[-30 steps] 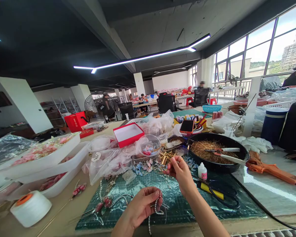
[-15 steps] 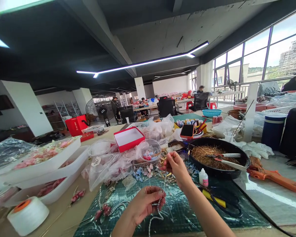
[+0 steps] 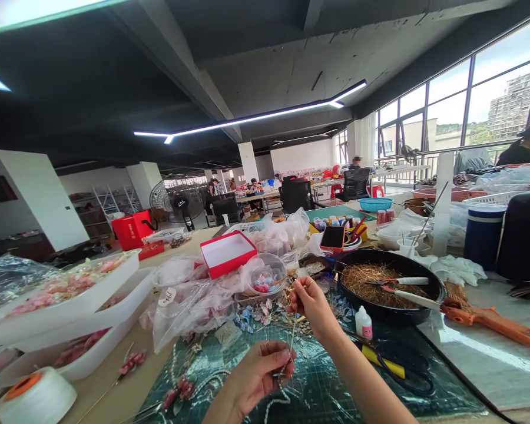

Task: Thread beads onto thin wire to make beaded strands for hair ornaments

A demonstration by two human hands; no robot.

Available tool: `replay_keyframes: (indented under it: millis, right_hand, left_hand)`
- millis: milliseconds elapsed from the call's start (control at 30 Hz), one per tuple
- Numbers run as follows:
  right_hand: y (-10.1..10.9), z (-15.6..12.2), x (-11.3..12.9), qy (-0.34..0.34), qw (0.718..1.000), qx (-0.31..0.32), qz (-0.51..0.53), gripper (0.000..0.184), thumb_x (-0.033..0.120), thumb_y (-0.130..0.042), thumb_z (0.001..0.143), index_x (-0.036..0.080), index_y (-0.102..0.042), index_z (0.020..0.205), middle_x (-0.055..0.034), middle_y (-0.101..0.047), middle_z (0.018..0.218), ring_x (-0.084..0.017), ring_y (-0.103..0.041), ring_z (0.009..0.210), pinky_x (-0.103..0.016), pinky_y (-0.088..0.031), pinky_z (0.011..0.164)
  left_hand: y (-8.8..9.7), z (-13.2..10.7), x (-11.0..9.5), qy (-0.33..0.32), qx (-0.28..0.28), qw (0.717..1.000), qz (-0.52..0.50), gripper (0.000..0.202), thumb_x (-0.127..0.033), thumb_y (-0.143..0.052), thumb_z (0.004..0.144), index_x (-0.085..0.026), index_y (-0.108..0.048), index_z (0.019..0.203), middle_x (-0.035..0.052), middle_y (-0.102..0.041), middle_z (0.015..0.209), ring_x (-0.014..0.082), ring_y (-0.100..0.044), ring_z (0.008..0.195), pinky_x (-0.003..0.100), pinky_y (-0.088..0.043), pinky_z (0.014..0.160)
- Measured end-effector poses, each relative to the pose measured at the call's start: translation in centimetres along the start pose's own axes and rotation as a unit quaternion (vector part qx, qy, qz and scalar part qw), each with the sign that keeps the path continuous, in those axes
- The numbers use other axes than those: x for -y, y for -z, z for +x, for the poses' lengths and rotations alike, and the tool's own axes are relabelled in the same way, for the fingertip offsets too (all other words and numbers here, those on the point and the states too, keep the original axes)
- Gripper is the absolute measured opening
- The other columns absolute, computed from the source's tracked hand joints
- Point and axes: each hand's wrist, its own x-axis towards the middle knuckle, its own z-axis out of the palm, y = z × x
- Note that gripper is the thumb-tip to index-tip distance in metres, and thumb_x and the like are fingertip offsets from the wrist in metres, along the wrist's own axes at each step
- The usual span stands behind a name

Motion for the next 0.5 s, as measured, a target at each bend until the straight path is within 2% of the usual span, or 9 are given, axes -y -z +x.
replay_keyframes:
  millis: [133, 267, 400, 500]
  right_hand:
    - [-0.2, 0.0, 0.1, 0.009, 1.000, 0.004, -0.005, 0.019, 0.039, -0.052, 0.078, 0.022, -0.045, 0.075, 0.0074, -0.042, 0.055, -0.006, -0.034, 0.046, -0.022, -0.038, 0.050]
    - [0.0, -0.1, 0.4, 0.022, 0.999, 0.009, -0.026, 0.020, 0.039, -0.050, 0.079, 0.021, -0.046, 0.073, 0.0075, -0.037, 0.055, -0.006, -0.027, 0.046, -0.021, -0.028, 0.045]
    - [-0.1, -1.3, 0.5, 0.056, 0.996, -0.007, -0.075, 0.019, 0.037, -0.050, 0.080, 0.019, -0.050, 0.073, 0.0056, -0.040, 0.058, -0.008, -0.032, 0.051, -0.024, -0.027, 0.049]
    - [-0.2, -2.9, 0.2, 0.075, 0.989, -0.017, -0.125, 0.017, 0.034, -0.054, 0.078, 0.019, -0.052, 0.072, 0.0044, -0.043, 0.060, -0.010, -0.035, 0.057, -0.025, -0.028, 0.053]
  left_hand:
    - [-0.1, 0.1, 0.1, 0.011, -0.011, 1.000, -0.017, 0.013, -0.023, -0.062, 0.071, -0.011, -0.064, 0.075, 0.0031, -0.060, 0.064, 0.0074, -0.054, 0.057, 0.016, -0.039, 0.052]
    - [-0.2, 0.3, 0.4, -0.020, -0.039, 0.997, -0.069, 0.011, -0.021, -0.064, 0.070, -0.010, -0.064, 0.072, 0.0018, -0.058, 0.060, 0.0062, -0.051, 0.053, 0.016, -0.039, 0.050]
    - [-0.4, 0.5, 0.5, -0.048, -0.078, 0.987, -0.133, 0.008, -0.017, -0.065, 0.069, -0.010, -0.064, 0.072, 0.0017, -0.059, 0.061, 0.0063, -0.053, 0.056, 0.016, -0.041, 0.054]
    - [-0.3, 0.6, 0.6, -0.057, -0.086, 0.976, -0.192, 0.006, -0.014, -0.065, 0.068, -0.010, -0.064, 0.073, 0.0019, -0.060, 0.064, 0.0064, -0.055, 0.059, 0.015, -0.043, 0.056]
